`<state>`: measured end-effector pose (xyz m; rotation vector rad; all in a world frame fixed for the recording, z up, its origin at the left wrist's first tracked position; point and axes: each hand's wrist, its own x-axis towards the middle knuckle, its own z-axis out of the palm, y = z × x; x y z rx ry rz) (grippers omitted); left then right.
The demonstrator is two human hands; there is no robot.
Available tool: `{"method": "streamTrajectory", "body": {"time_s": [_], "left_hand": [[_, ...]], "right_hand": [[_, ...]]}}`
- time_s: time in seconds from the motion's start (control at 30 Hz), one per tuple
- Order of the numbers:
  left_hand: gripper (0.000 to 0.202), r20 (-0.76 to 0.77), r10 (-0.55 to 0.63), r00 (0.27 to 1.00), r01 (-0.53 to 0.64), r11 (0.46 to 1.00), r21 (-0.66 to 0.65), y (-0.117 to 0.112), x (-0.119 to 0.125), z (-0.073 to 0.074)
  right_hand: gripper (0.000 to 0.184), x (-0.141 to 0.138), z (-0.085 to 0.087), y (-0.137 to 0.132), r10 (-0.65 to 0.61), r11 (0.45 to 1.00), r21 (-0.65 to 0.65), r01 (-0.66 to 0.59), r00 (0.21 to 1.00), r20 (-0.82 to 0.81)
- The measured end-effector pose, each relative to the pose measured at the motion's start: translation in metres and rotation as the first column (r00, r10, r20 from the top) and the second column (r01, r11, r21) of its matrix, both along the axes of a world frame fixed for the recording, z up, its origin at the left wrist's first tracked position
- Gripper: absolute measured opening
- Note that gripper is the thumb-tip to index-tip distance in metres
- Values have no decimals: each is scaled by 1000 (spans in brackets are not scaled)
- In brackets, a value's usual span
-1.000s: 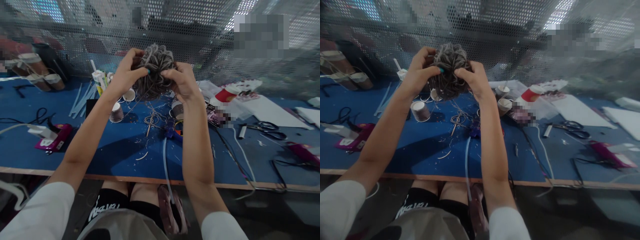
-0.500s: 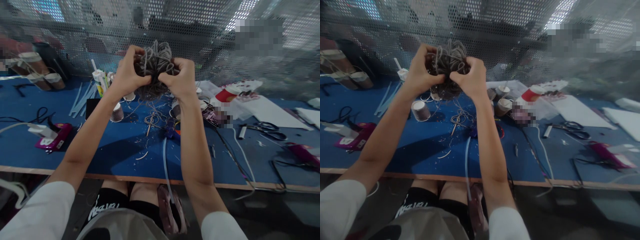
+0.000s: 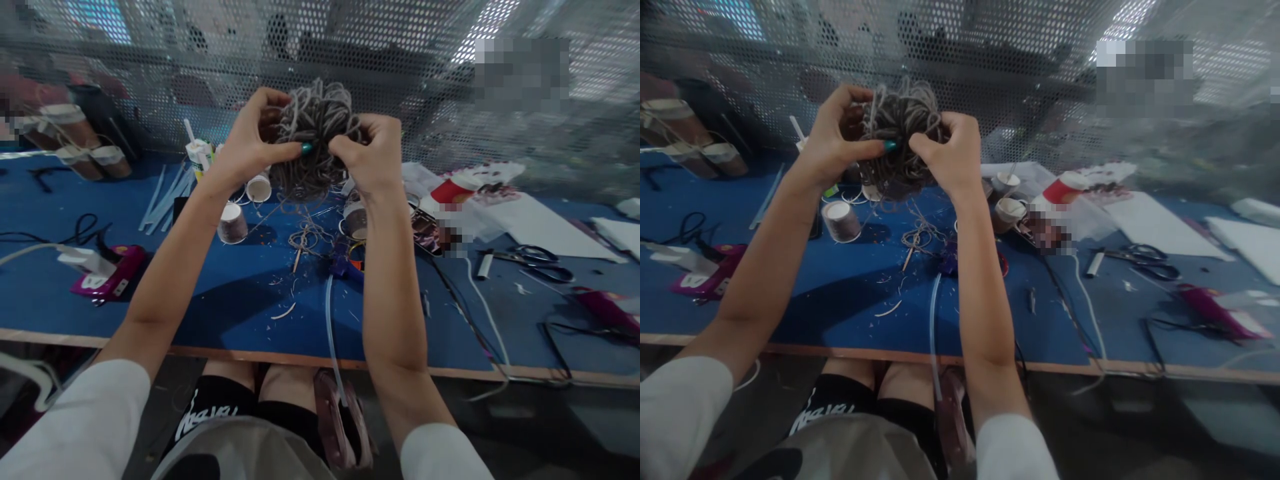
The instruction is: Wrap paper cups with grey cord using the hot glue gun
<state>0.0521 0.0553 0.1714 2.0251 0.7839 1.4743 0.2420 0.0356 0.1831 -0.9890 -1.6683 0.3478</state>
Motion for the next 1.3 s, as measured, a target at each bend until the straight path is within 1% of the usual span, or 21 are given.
{"method": "streamTrajectory", "body": {"time_s": [0.1, 0.17, 0.23, 0.33, 0.37, 0.43, 0.53, 0.6, 0.7, 0.77, 0.83, 0.97, 1.07, 1.13, 1.2, 1.3], "left_hand": [[56, -48, 89, 995, -87, 995, 50, 1, 3, -3], [56, -70, 123, 990, -117, 990, 81, 3, 2, -4], [56, -72, 84, 994, -80, 995, 58, 5, 0, -4], [59, -25, -40, 999, 40, 999, -35, 7, -4, -3], [59, -12, -61, 998, 60, 997, -52, 7, -5, -2], [59, -12, -54, 998, 53, 997, -54, 6, -6, -2], [57, -29, 11, 1000, -12, 999, -38, 2, -4, -2], [55, -49, 55, 997, -56, 998, -17, -1, 0, -2], [51, -45, 138, 989, -135, 989, 62, -2, 6, -3], [51, -5, 217, 976, -215, 971, 109, -3, 10, -3], [52, 13, 281, 960, -280, 952, 126, -5, 13, -3], [49, -44, 361, 932, -353, 927, 126, -10, 18, -2], [51, -42, 428, 903, -422, 900, 108, -9, 22, -6], [50, -16, 438, 899, -433, 894, 116, -7, 24, -10], [46, 7, 424, 906, -421, 899, 122, -5, 25, -13], [38, 14, 432, 902, -431, 898, 88, -4, 22, -11]], "right_hand": [[46, -5, 0, -4, -31, 999, 28, 30, 999, 38], [47, -7, 1, -7, -54, 998, 33, 52, 996, 66], [49, -8, 3, -9, -84, 996, 40, 81, 994, 63], [51, -6, 4, -9, -92, 995, 31, 91, 994, 55], [50, -5, 4, -9, -85, 996, 24, 84, 995, 56], [48, -2, 3, -8, -68, 998, 8, 68, 996, 58], [46, -1, 3, -9, -30, 999, -26, 32, 997, 71], [47, -3, 5, -13, -31, 999, -25, 33, 996, 81], [48, -9, 7, -19, -79, 997, 19, 77, 992, 102], [49, -14, 8, -21, -107, 994, 52, 101, 987, 123], [46, -18, 6, -21, -119, 992, 67, 110, 984, 134], [35, -24, -4, -14, -132, 990, 68, 126, 987, 94], [32, -30, -14, -7, -167, 985, 67, 162, 982, 82], [32, -34, -21, -2, -204, 978, 74, 197, 975, 93], [29, -37, -27, 4, -250, 966, 102, 239, 962, 111], [23, -36, -35, 13, -308, 945, 160, 286, 941, 137]]}}
